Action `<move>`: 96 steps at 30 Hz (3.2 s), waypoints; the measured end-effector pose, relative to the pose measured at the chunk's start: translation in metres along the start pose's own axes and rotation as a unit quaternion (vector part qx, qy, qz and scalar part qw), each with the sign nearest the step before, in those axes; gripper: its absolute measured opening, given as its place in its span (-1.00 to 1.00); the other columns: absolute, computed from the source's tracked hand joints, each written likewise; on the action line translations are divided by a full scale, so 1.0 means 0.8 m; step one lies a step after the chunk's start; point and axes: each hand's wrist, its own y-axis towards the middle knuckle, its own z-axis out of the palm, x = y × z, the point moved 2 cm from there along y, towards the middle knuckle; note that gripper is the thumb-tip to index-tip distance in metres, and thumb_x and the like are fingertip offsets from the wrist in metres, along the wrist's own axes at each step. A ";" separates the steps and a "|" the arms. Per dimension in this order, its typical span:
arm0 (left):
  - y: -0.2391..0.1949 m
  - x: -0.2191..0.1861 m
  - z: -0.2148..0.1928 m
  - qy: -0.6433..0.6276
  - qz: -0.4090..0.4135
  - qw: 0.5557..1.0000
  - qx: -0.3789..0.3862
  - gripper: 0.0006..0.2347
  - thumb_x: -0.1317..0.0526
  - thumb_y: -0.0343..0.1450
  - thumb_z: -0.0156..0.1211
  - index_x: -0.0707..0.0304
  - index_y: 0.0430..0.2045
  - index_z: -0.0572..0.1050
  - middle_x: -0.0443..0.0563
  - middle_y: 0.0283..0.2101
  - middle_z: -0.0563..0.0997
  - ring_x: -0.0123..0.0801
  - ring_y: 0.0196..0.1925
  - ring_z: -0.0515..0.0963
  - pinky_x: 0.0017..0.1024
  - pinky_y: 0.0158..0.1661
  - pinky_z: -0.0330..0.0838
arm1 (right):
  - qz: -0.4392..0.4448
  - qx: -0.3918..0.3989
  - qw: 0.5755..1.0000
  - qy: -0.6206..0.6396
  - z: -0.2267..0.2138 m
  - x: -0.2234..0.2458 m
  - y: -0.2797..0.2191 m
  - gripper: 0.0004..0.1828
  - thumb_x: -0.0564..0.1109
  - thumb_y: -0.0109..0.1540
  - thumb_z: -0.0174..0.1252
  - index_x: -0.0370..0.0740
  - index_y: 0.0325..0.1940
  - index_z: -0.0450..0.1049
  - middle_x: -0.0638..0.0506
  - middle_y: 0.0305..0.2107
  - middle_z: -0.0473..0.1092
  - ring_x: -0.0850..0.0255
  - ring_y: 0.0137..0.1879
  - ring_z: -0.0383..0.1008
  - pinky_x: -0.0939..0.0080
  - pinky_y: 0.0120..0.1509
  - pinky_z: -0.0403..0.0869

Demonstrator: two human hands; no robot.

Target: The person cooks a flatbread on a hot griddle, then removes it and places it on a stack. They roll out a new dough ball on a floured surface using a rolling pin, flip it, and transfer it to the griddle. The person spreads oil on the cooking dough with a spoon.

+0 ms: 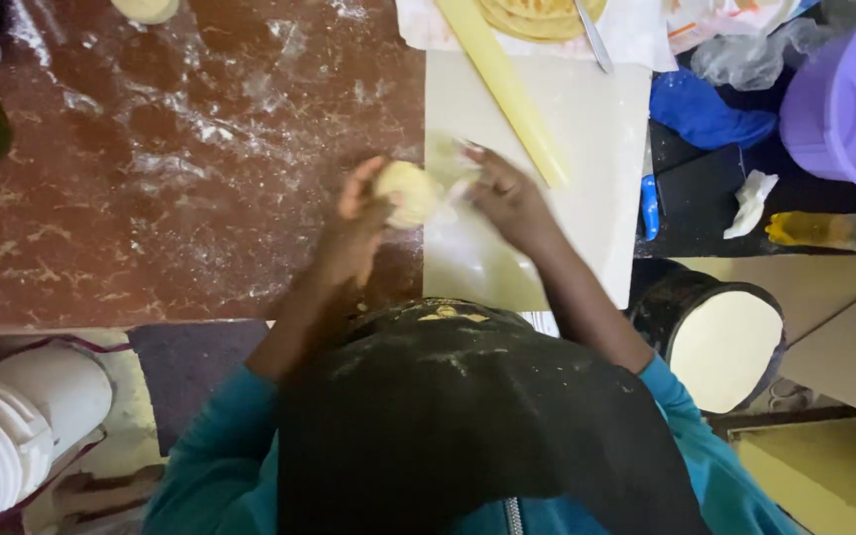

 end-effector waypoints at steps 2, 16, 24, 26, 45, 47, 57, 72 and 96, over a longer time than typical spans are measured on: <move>-0.005 0.008 0.022 -0.010 0.011 0.997 0.079 -0.37 0.21 0.58 0.33 0.22 0.59 0.17 0.51 0.32 0.46 0.15 0.26 0.64 0.05 0.15 0.69 | 0.103 0.065 0.984 0.131 0.058 -0.017 -0.021 -0.27 -0.24 0.27 0.51 -0.24 0.50 0.42 -0.37 0.26 0.48 -0.19 0.33 0.55 -0.25 0.36 0.59; -0.025 0.067 -0.061 0.251 0.276 0.923 -0.091 -0.45 0.01 0.53 0.36 0.26 0.41 0.45 0.39 0.32 0.55 0.25 0.42 0.50 0.11 0.42 0.26 | -0.191 0.114 0.872 -0.437 0.077 -0.043 -0.079 -0.02 0.29 0.34 0.30 -0.61 0.53 0.33 -0.68 0.38 0.30 -0.62 0.56 0.19 -0.55 0.72 -0.01; -0.002 0.094 -0.033 0.396 0.300 0.862 -0.105 -0.52 -0.09 0.53 0.27 -0.09 0.37 0.52 -0.09 0.25 0.69 -0.26 0.34 0.68 -0.22 0.38 0.46 | -0.171 0.113 0.876 -0.438 0.040 -0.053 -0.027 -0.39 0.13 0.39 0.33 -0.24 0.43 0.60 -0.25 0.24 0.56 -0.27 0.46 0.52 -0.40 0.70 0.25; -0.004 0.066 0.005 0.384 0.413 0.826 0.000 -0.67 0.28 0.36 0.37 0.17 0.02 0.53 0.11 0.00 0.63 0.01 0.13 0.56 0.00 0.24 0.38 | -0.183 -0.064 0.844 -0.500 0.012 0.008 -0.005 -0.36 -0.12 0.47 0.28 -0.70 0.51 0.46 -0.65 0.20 0.51 -0.54 0.24 0.47 -0.37 0.45 0.38; 0.051 -0.002 0.019 0.782 0.284 0.554 0.029 -0.12 -0.43 0.60 0.01 0.32 0.65 0.05 0.35 0.70 0.05 0.23 0.74 -0.09 0.50 0.55 -0.19 | -0.154 0.021 0.879 -0.450 -0.028 -0.038 -0.106 -0.48 -0.09 0.45 0.27 -0.32 0.48 0.51 -0.29 0.22 0.55 -0.24 0.21 0.53 -0.26 0.26 0.44; 0.078 -0.053 0.055 0.807 0.136 0.573 0.042 -0.24 -0.30 0.70 -0.48 0.36 0.68 -0.17 0.28 0.71 -0.35 0.12 0.75 -0.40 0.31 0.60 -0.54 | -0.128 0.033 0.840 -0.526 -0.038 -0.057 -0.072 -0.35 0.33 0.42 0.14 0.07 0.53 0.48 -0.23 0.25 0.46 -0.18 0.16 0.43 -0.22 0.10 0.36; 0.083 0.030 -0.008 0.783 0.314 0.535 -0.039 -0.30 -0.15 0.62 0.13 0.42 0.59 0.24 0.38 0.66 0.14 0.37 0.68 0.04 0.42 0.50 -0.09 | -0.103 -0.013 0.819 -0.564 -0.010 -0.033 -0.092 -0.31 0.01 0.53 -0.01 -0.50 0.65 0.30 -0.57 0.44 0.34 -0.49 0.62 0.24 -0.64 0.72 -0.09; 0.109 -0.044 0.050 0.841 0.297 0.445 -0.083 -0.34 -0.17 0.77 -0.25 0.50 0.63 0.08 0.50 0.66 0.05 0.35 0.68 0.00 0.36 0.53 -0.16 | -0.047 -0.118 0.856 -0.500 -0.015 -0.075 -0.042 -0.01 0.36 0.56 -0.37 -0.67 0.61 0.23 -0.66 0.49 0.20 -0.59 0.65 0.05 -0.64 0.68 -0.26; 0.028 0.007 0.090 0.351 0.074 0.933 0.030 -0.71 0.08 0.59 0.24 0.36 0.00 0.63 0.25 -0.12 0.64 -0.02 -0.04 0.66 -0.04 0.08 0.49 | -0.004 -0.135 0.916 -0.377 -0.165 -0.150 -0.060 -0.50 0.05 0.28 0.47 -0.33 0.13 0.53 -0.24 -0.12 0.43 -0.33 0.02 0.53 -0.28 0.10 0.53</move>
